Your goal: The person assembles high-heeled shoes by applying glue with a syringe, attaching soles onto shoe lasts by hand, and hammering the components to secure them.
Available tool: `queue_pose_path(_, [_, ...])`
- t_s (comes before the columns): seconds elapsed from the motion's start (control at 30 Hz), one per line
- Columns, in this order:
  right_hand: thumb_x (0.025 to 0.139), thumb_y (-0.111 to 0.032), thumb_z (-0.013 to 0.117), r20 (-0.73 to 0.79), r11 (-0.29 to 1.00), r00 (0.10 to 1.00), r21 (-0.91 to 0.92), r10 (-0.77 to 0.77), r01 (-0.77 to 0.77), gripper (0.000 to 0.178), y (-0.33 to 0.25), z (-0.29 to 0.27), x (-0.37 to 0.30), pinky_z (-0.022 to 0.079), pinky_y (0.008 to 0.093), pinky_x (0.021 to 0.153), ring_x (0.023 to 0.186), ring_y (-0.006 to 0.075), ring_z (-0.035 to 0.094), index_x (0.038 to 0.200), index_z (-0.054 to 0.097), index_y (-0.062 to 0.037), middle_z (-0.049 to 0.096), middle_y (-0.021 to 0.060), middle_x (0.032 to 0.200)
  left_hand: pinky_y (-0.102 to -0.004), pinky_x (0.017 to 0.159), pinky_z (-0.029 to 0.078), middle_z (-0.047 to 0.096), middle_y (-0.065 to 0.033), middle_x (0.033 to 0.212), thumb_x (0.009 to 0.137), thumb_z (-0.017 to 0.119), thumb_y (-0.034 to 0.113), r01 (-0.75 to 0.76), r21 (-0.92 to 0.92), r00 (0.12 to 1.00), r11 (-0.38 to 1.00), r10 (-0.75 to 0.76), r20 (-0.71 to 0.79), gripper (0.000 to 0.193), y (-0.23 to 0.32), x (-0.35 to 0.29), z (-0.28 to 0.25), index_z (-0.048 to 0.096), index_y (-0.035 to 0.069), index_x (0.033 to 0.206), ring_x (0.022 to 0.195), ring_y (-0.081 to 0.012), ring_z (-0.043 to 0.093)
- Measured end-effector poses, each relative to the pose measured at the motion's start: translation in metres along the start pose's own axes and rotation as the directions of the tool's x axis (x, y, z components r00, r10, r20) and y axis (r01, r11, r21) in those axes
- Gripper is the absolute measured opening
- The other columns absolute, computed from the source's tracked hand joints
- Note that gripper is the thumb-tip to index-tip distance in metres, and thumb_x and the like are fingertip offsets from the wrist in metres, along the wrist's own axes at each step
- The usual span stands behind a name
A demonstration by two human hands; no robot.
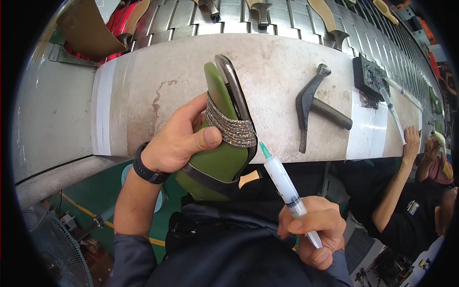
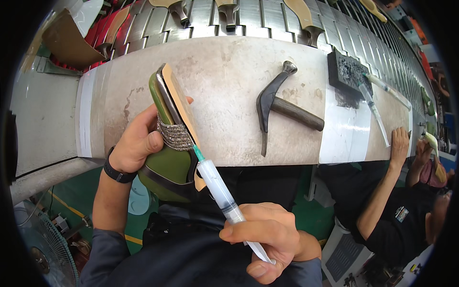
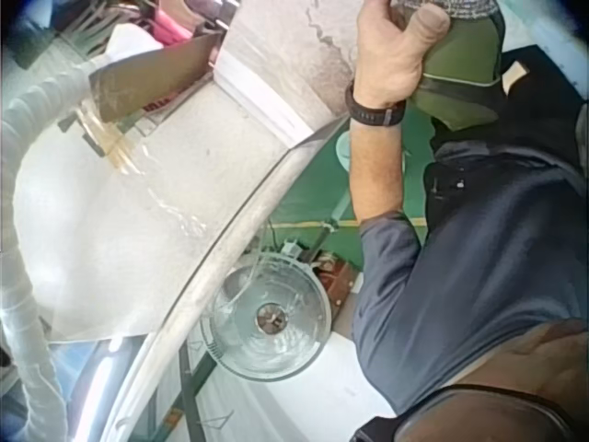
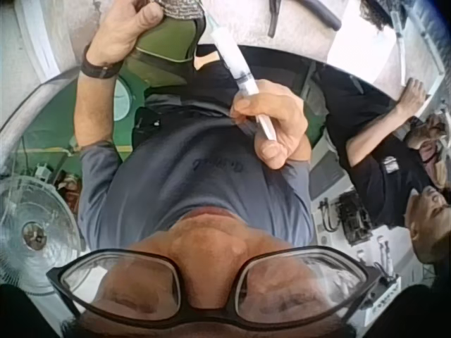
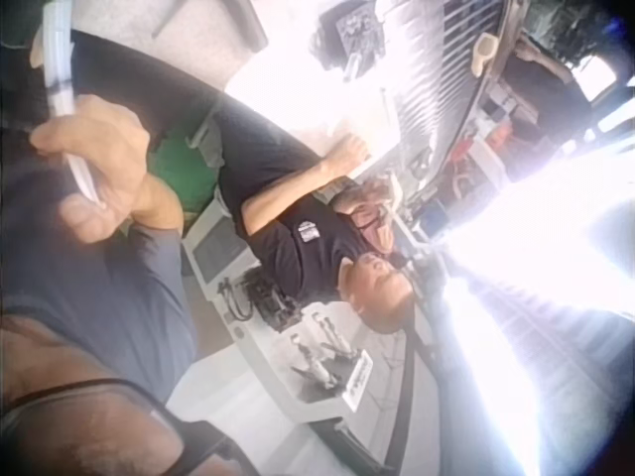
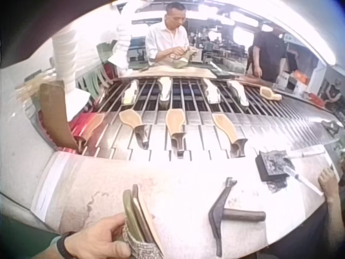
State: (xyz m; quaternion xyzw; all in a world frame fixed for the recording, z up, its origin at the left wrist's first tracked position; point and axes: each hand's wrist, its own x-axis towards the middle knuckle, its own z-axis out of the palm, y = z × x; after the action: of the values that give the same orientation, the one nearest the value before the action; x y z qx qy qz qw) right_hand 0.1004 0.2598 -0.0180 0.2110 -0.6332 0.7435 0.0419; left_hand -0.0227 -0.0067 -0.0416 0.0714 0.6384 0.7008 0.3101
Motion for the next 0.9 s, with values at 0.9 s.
queue_pose_path(0.9, [0.098, -0.037, 0.061, -0.025, 0.996, 1.0, 0.092, -0.017, 0.02, 0.048, 0.009, -0.006, -0.023, 0.053, 0.0356, 0.051, 0.058, 0.0263, 0.065, 0.109, 0.071, 0.0084, 0.07, 0.0169, 0.08, -0.0337, 0.109, 0.05, 0.054, -0.0118, 0.154, 0.077, 0.075, 0.081, -0.02, 0.058, 0.999, 0.998, 0.022, -0.037, 0.122, -0.005, 0.005, 0.0, 0.041, -0.006, 0.156, 0.128, -0.0169, 0.061])
